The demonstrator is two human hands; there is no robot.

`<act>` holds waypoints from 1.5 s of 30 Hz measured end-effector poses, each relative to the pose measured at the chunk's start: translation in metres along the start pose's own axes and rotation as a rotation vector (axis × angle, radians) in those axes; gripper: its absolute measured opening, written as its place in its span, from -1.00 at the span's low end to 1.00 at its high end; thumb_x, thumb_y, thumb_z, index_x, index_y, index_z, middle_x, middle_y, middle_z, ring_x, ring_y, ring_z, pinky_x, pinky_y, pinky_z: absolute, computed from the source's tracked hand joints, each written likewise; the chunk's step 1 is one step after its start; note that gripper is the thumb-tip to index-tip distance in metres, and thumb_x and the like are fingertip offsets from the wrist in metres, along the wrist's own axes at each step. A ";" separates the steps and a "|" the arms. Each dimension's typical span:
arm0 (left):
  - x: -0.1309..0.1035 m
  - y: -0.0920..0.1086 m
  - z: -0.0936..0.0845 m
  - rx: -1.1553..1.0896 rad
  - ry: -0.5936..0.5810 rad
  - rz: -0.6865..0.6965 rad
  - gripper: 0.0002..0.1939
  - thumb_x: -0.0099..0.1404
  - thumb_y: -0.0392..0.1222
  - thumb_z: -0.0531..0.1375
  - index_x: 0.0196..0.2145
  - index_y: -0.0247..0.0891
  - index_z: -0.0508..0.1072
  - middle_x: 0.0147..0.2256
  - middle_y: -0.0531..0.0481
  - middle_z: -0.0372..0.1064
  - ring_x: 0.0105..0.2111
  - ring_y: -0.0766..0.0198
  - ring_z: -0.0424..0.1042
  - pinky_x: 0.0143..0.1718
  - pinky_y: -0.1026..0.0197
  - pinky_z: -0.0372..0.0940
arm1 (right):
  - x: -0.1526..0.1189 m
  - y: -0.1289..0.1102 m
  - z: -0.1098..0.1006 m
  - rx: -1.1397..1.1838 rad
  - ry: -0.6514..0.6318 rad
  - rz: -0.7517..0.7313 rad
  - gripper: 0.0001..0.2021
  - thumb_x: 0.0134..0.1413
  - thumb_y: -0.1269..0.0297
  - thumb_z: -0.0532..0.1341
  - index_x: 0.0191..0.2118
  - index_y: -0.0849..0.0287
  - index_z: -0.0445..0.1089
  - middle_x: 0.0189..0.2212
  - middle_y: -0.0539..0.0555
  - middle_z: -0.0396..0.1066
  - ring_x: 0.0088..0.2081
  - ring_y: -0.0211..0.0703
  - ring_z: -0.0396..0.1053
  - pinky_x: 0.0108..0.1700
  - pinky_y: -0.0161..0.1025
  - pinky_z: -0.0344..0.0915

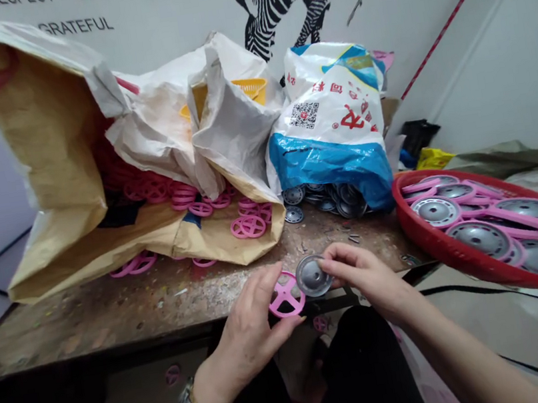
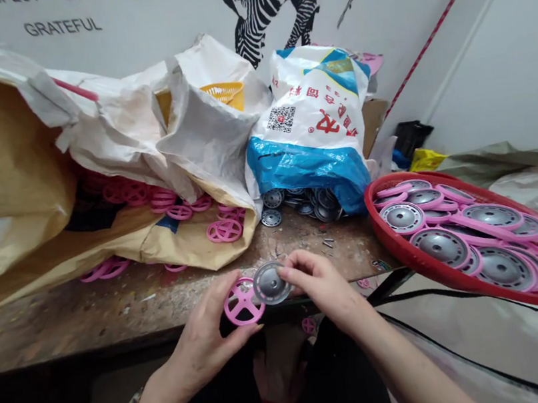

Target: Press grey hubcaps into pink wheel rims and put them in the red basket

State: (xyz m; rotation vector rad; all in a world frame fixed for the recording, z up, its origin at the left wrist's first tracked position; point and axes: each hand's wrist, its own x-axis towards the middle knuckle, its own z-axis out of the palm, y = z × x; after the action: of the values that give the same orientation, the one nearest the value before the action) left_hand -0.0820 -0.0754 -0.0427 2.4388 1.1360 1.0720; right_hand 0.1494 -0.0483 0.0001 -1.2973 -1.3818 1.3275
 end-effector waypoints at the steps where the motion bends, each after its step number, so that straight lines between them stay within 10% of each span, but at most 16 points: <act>1: 0.000 0.003 0.001 -0.004 -0.017 0.025 -0.18 0.32 -0.20 0.28 0.38 -0.10 -0.07 0.19 -0.27 0.26 0.19 -0.02 0.33 0.18 -0.09 0.31 | -0.003 0.003 0.006 0.051 -0.025 0.027 -0.54 -0.13 -0.16 0.37 -0.45 0.15 0.30 -0.51 -0.06 0.31 -0.46 -0.26 0.26 -0.39 -0.31 0.23; 10: -0.005 0.012 0.015 -0.077 -0.034 0.033 -0.11 0.29 -0.29 0.30 0.39 -0.03 -0.10 0.20 -0.26 0.24 0.20 -0.04 0.30 0.19 -0.14 0.30 | -0.018 0.029 0.040 0.229 -0.012 0.003 -0.59 -0.09 -0.09 0.39 -0.42 0.16 0.33 -0.52 -0.07 0.33 -0.45 -0.27 0.27 -0.40 -0.34 0.22; 14: -0.005 0.019 0.020 -0.342 0.005 -0.297 -0.21 0.24 -0.21 0.33 0.33 -0.09 0.07 0.22 -0.25 0.25 0.19 -0.08 0.33 0.13 -0.13 0.36 | -0.022 0.029 0.044 0.248 0.079 -0.067 -0.63 -0.07 -0.04 0.40 -0.40 0.16 0.36 -0.49 -0.05 0.37 -0.43 -0.25 0.32 -0.35 -0.31 0.28; 21: 0.001 0.033 0.021 -1.096 -0.116 -0.825 -0.56 0.28 0.03 0.24 0.01 -0.27 0.37 -0.34 0.03 0.41 -0.50 0.35 0.45 -0.47 0.27 0.46 | -0.031 0.034 0.046 0.180 0.126 -0.143 -0.74 0.05 0.08 0.35 -0.29 0.12 0.36 -0.40 -0.01 0.46 -0.36 -0.20 0.40 -0.29 -0.29 0.32; 35: -0.001 0.032 0.013 -0.868 -0.197 -0.566 -0.73 0.43 -0.02 0.11 -0.07 -0.22 0.45 -0.19 -0.03 0.39 -0.33 0.26 0.45 -0.37 0.27 0.45 | -0.043 0.033 0.040 -0.002 0.034 -0.172 -0.82 0.23 0.15 0.22 -0.24 0.13 0.48 -0.35 -0.01 0.46 -0.28 -0.17 0.38 -0.20 -0.29 0.29; 45: -0.006 0.035 0.028 -0.613 -0.110 -0.517 -0.67 0.48 0.03 0.02 -0.32 -0.23 0.38 -0.48 0.09 0.26 -0.55 0.35 0.28 -0.54 0.34 0.19 | -0.050 0.042 0.050 -0.161 0.131 -0.275 -0.79 0.27 0.20 0.15 -0.38 0.14 0.39 -0.47 -0.03 0.34 -0.41 -0.22 0.28 -0.35 -0.32 0.20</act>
State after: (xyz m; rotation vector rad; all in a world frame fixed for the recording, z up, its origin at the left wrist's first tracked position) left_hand -0.0457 -0.1008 -0.0483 1.5980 1.1053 0.9254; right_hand 0.1142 -0.1090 -0.0425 -1.2222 -1.5359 0.9471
